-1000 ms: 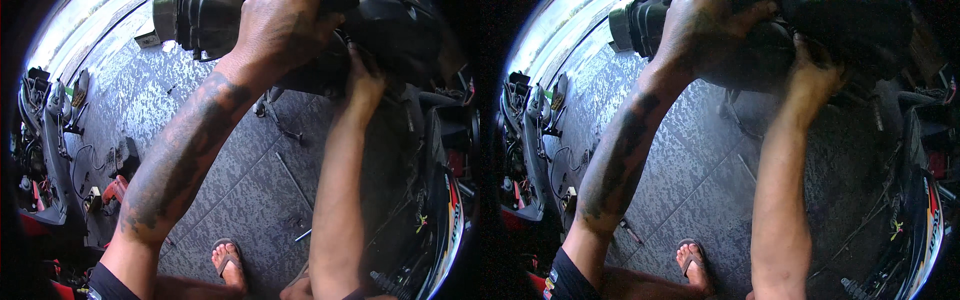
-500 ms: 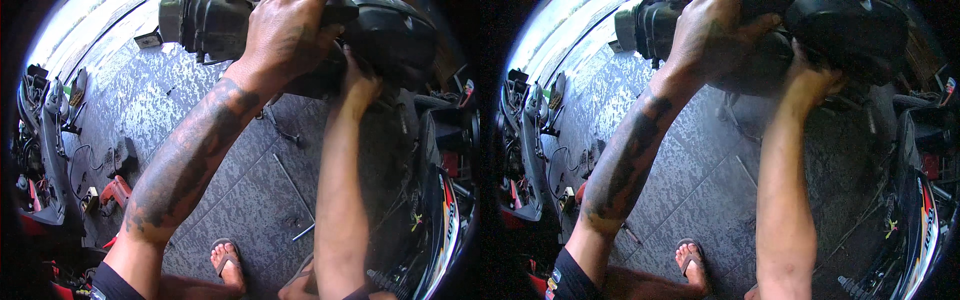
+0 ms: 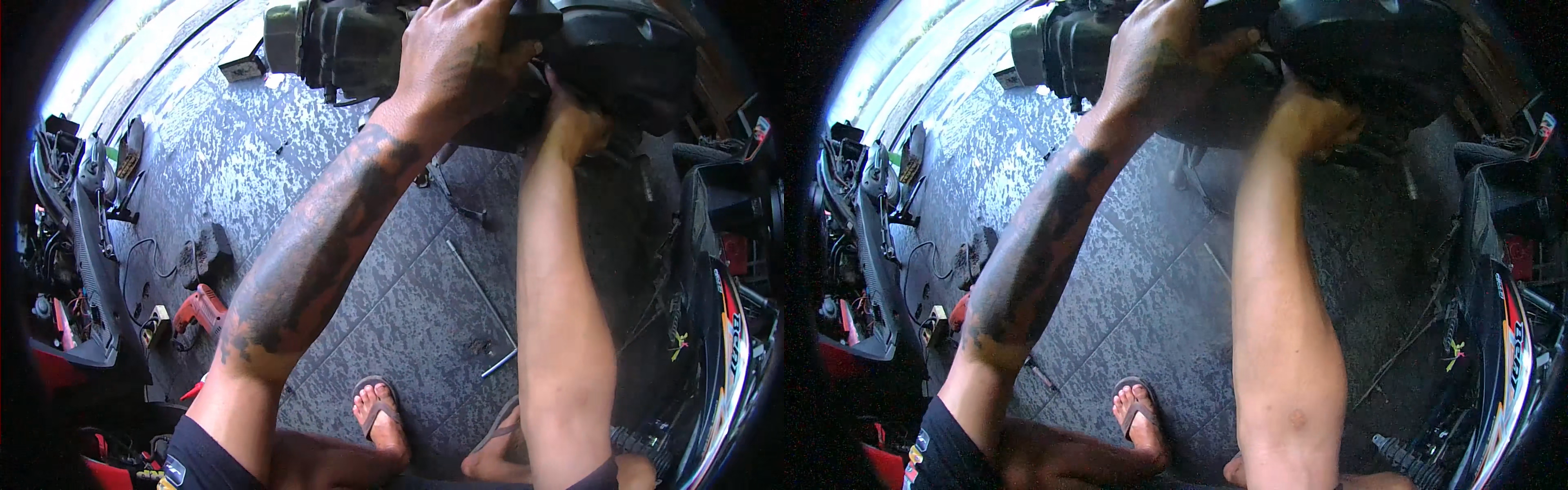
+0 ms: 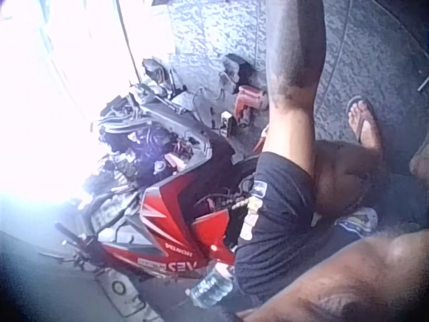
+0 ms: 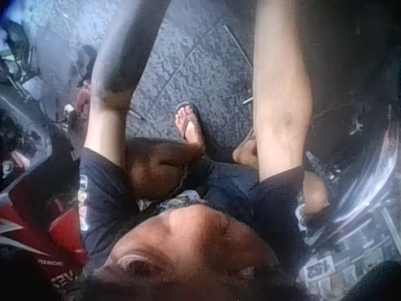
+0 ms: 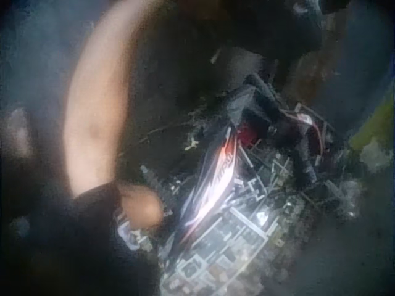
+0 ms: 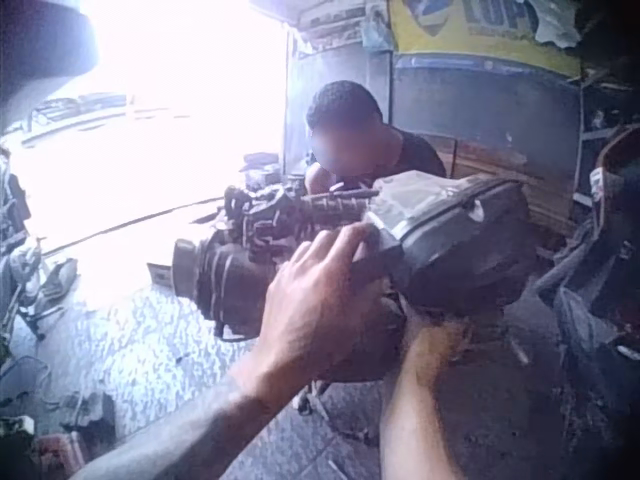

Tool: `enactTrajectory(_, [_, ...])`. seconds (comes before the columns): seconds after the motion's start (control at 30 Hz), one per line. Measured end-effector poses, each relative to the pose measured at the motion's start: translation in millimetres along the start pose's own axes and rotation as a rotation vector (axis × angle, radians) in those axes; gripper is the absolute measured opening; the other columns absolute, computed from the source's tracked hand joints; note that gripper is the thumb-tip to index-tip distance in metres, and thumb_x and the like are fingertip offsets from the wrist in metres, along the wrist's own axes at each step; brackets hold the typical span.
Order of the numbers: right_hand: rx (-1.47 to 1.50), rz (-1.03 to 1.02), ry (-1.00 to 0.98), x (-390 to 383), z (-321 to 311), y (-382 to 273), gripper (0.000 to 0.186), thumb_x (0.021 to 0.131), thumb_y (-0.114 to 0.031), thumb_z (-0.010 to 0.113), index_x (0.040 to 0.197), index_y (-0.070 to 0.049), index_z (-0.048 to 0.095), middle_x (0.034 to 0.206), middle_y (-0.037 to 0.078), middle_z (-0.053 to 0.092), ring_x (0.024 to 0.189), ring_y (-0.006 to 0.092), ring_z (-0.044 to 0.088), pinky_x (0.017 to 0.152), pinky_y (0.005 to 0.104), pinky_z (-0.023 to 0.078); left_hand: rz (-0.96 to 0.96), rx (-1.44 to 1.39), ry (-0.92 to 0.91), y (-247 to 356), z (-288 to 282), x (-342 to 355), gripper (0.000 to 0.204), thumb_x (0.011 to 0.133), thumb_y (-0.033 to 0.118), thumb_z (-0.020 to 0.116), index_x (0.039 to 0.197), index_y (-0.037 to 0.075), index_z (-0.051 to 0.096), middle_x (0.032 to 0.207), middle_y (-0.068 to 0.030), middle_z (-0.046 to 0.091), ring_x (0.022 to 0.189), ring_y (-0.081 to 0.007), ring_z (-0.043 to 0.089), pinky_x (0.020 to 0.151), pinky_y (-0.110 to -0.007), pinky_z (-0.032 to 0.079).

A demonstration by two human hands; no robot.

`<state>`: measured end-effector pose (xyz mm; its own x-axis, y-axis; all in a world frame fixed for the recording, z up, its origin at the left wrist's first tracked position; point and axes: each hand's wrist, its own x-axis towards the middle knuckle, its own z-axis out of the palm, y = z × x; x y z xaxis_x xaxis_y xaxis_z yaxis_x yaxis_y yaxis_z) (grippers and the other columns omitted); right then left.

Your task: The person loosens bolts on a motorcycle engine casing using a T-handle wrench and adjusts engine components by hand while working with another person on a shop floor.

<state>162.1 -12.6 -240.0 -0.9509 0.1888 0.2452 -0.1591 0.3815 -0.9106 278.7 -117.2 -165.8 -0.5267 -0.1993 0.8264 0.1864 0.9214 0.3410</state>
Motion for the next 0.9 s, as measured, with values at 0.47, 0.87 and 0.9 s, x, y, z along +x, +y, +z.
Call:
enactTrajectory(0.47, [0.014,-0.083,0.207,5.1,21.9,15.0,0.079,0.071,-0.051,0.071,0.127,0.000,0.048,0.125,0.021,0.049,0.126,0.0371,0.033,0.103,0.0506,0.029,0.049,0.013,0.052,5.9,3.5,0.6,0.046,0.075,0.016,0.065,0.118,0.010,0.048,0.099,-0.0144,0.056,0.093,-0.0336,0.055,0.079,-0.043,0.045])
enactTrajectory(0.87, [-0.207,-0.101,0.280,-26.5,22.1,-9.7,0.068,0.060,-0.054,0.077,0.106,-0.006,0.066,0.124,0.014,0.053,0.127,0.0351,0.032,0.104,0.0435,0.028,-0.001,0.003,0.003,3.8,-7.4,3.4,0.045,0.075,0.017,0.066,0.116,0.011,0.049,0.099,-0.0143,0.057,0.096,-0.0348,0.054,0.081,-0.044,0.043])
enactTrajectory(0.9, [-0.311,-0.149,0.383,-17.4,21.8,-1.0,0.067,0.059,-0.054,0.077,0.106,-0.006,0.066,0.121,0.012,0.055,0.125,0.0339,0.035,0.104,0.0428,0.028,-0.001,-0.007,0.003,5.0,-1.2,3.5,0.045,0.075,0.018,0.066,0.116,0.011,0.049,0.099,-0.0141,0.056,0.095,-0.0345,0.054,0.080,-0.044,0.043])
